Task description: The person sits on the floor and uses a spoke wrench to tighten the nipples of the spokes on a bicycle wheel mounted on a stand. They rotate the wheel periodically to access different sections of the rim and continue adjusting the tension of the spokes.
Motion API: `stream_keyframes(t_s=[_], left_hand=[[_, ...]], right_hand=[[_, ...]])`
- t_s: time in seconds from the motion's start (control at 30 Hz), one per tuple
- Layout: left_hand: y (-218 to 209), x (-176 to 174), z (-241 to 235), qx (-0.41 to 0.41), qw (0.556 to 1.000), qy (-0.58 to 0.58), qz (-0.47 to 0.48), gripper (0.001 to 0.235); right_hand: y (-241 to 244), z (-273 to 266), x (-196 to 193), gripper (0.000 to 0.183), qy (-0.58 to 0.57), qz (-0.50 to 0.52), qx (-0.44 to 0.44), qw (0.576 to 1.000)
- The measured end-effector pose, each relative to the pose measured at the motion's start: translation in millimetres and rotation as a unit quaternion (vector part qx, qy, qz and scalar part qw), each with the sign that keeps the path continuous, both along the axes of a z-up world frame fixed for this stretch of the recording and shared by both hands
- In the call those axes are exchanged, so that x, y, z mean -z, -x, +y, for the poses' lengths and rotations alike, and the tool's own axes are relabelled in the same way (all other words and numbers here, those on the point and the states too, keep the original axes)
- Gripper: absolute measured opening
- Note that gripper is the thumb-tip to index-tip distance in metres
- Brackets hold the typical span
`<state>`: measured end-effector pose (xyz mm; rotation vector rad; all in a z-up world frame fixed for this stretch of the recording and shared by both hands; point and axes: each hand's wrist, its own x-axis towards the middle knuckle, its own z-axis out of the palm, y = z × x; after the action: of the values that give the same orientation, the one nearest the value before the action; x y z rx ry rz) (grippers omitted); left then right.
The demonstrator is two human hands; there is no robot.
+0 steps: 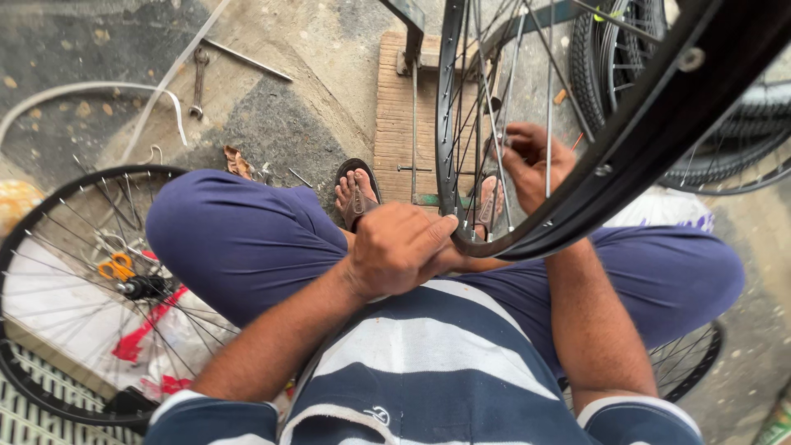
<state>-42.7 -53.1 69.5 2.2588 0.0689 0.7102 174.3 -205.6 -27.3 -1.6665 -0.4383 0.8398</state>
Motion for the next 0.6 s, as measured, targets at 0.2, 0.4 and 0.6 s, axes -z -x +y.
stream_keyframes(t_s=[0.2, 0.4, 0.6], left_hand=[[-36.3, 32.5, 39.7, -0.163, 0.963, 0.201, 0.076, 0.025], [-64.3, 81.6, 45.4, -0.067, 0.949, 0.265, 0.155, 0.021], [-61.4, 91.9, 41.9, -0.061, 0.941, 0.307, 0.13, 0.018]], right_hand=[[8.4, 13.8, -10.6, 0.036, 0.092, -0.015, -0.105, 0.99], [17.0, 22.0, -13.7, 0.032, 0.046, 0.044, -0.176, 0.982], [6.9, 18.4, -7.8, 0.021, 0.019, 0.074, -0.177, 0.981]])
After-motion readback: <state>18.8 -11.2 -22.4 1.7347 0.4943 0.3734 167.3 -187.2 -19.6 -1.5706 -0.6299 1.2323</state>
